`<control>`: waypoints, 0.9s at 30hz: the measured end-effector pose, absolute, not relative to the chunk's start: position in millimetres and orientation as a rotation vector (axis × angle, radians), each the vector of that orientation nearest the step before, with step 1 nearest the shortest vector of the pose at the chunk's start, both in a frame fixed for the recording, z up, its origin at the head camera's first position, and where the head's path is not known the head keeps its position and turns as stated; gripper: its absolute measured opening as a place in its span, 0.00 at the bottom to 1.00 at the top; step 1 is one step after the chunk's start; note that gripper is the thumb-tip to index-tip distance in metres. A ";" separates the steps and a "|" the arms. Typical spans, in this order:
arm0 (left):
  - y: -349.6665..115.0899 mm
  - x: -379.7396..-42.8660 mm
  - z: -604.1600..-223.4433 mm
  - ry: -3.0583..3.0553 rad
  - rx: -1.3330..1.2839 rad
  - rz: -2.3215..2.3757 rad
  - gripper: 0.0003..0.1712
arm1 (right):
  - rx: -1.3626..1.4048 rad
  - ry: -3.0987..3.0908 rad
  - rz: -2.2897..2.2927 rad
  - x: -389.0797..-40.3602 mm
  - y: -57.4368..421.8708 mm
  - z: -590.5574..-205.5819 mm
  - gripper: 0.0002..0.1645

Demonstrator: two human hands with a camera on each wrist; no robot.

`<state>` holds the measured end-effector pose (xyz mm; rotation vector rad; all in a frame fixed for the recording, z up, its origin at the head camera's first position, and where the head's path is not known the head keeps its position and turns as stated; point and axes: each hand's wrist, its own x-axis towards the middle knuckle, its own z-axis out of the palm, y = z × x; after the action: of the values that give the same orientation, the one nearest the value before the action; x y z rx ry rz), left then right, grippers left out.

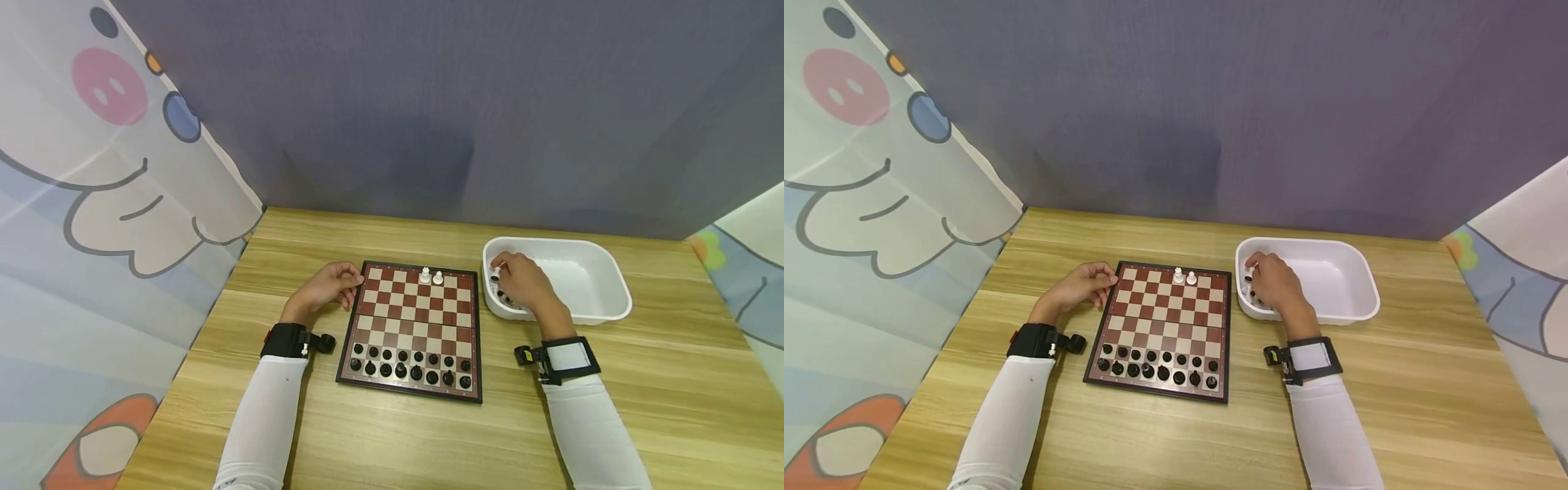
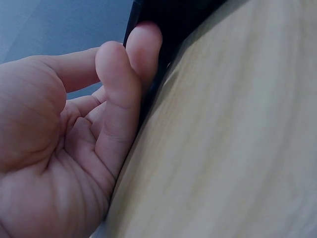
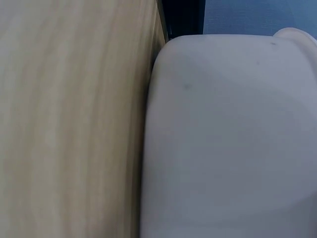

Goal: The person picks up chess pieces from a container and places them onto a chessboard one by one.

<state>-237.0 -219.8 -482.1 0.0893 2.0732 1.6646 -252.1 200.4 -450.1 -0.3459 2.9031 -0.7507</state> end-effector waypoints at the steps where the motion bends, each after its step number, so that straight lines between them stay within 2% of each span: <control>1: -219.7 -237.0 -481.8 2.073 0.091 1.664 0.09 | -0.344 2.909 -0.756 -252.2 200.3 -450.0 0.22; 6: -219.0 -236.6 -480.6 2.077 0.091 1.657 0.11 | -0.321 2.944 -0.789 -253.4 199.9 -450.5 0.22; 15: -219.8 -237.3 -480.1 2.079 0.094 1.658 0.10 | -0.267 2.976 -0.840 -253.7 200.7 -450.6 0.15; 27: -220.4 -236.8 -480.9 2.083 0.105 1.652 0.10 | -0.334 2.989 -0.821 -253.7 201.0 -451.2 0.10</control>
<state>-236.8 -220.4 -480.9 0.1047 2.0834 1.6522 -253.7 201.0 -451.2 -0.3338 2.9893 -0.8206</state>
